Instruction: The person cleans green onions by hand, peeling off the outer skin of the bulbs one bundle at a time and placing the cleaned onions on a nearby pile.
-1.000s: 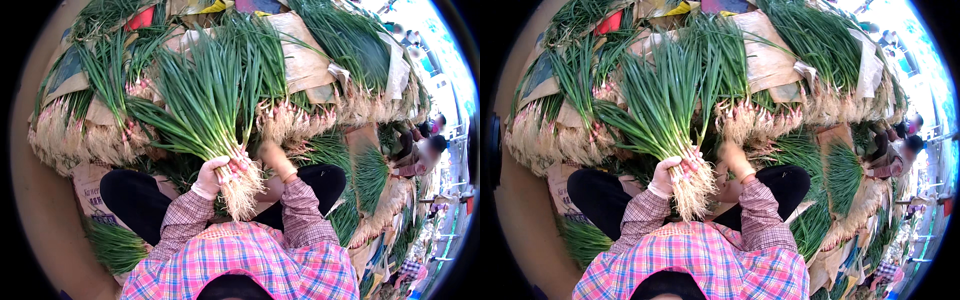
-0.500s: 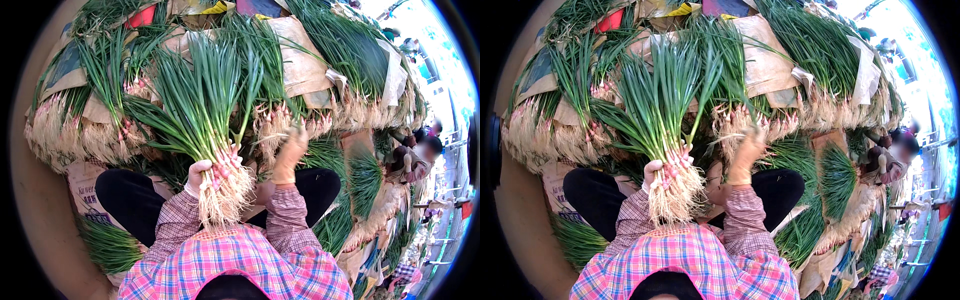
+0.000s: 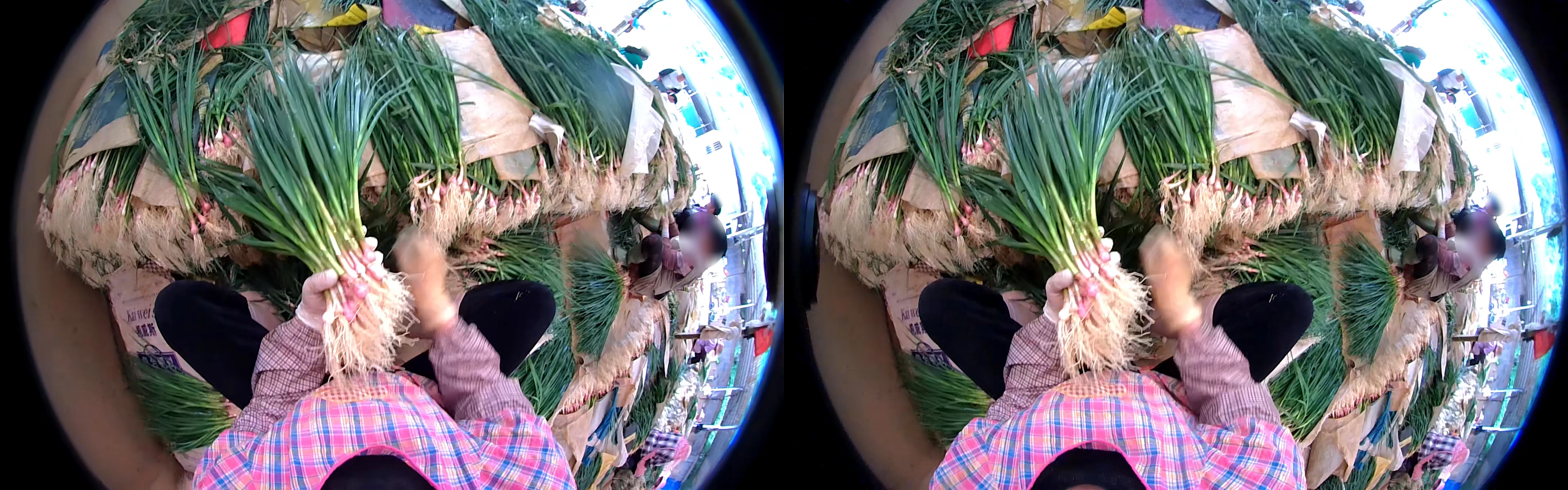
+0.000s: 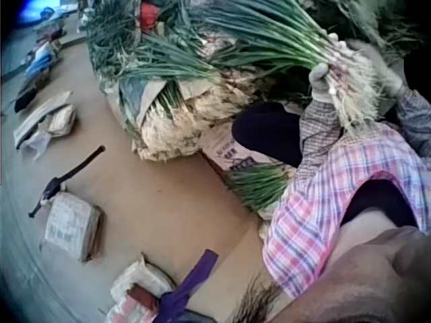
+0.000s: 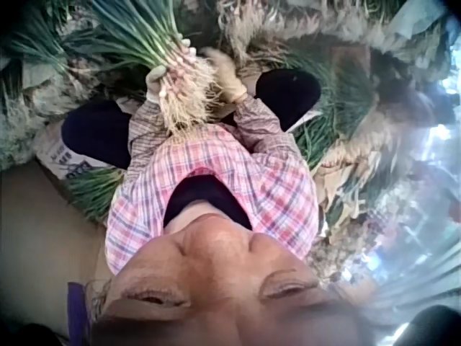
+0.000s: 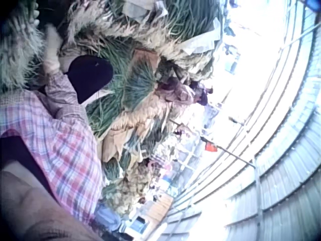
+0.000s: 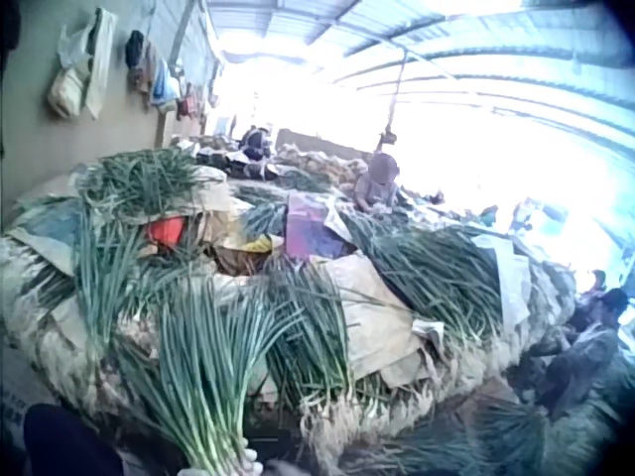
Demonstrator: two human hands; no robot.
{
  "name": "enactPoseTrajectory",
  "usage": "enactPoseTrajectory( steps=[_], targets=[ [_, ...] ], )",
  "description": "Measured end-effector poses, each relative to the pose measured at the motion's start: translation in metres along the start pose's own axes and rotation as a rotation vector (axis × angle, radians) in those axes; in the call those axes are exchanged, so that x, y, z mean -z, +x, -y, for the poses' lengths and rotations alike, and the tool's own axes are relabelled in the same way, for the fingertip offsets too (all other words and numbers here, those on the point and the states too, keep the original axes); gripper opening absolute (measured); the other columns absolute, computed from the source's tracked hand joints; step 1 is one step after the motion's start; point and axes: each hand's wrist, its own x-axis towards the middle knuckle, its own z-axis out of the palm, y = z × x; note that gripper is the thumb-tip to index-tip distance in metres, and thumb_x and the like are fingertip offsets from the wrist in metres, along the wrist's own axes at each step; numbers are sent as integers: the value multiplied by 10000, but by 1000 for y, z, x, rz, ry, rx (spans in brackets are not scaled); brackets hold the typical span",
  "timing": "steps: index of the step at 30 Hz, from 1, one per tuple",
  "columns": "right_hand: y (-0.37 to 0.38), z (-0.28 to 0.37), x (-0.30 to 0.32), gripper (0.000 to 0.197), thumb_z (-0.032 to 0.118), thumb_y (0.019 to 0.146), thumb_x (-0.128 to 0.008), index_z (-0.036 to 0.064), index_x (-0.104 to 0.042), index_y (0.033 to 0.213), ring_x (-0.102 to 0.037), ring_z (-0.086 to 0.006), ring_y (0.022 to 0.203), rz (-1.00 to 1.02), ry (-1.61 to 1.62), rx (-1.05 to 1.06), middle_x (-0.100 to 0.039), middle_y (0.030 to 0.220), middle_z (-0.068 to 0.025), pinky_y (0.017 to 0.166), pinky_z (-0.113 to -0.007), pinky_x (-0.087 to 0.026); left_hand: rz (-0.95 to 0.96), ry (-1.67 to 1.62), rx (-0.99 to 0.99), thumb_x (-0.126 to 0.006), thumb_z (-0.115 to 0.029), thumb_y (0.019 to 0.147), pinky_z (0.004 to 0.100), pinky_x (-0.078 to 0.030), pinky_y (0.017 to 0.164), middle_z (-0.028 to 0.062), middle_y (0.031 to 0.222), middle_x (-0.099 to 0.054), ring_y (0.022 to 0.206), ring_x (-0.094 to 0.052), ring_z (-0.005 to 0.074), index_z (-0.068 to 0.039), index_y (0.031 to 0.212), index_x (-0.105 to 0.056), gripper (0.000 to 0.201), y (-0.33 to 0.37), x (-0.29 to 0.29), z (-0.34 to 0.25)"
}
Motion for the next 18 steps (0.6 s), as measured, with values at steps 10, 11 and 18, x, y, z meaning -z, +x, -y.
enactPoseTrajectory(
  steps=[10,11,18],
  targets=[
    [25,29,25,326,326,790,-657,6,-613,832,-554,-154,619,-12,65,-260,-593,699,-82,586,-305,-445,-68,108,223,-558,-264,804,341,-462,832,207,1110,-544,930,-582,256,100,1246,-377,601,7,26,14],
    [6,31,18,332,337,807,-649,9,-609,833,-540,-143,624,6,234,-317,-582,710,-67,577,-290,-431,-18,150,294,-554,-263,800,376,-413,927,188,1193,-512,1012,-551,252,96,1257,-374,609,10,33,14],
    [68,16,3,201,190,849,-618,36,-544,957,-440,-39,559,37,579,-252,-601,757,1,497,-168,-370,-163,237,235,-587,-260,765,386,-422,918,188,1160,-525,1015,-556,292,77,1215,-427,585,8,21,17]
  ],
)
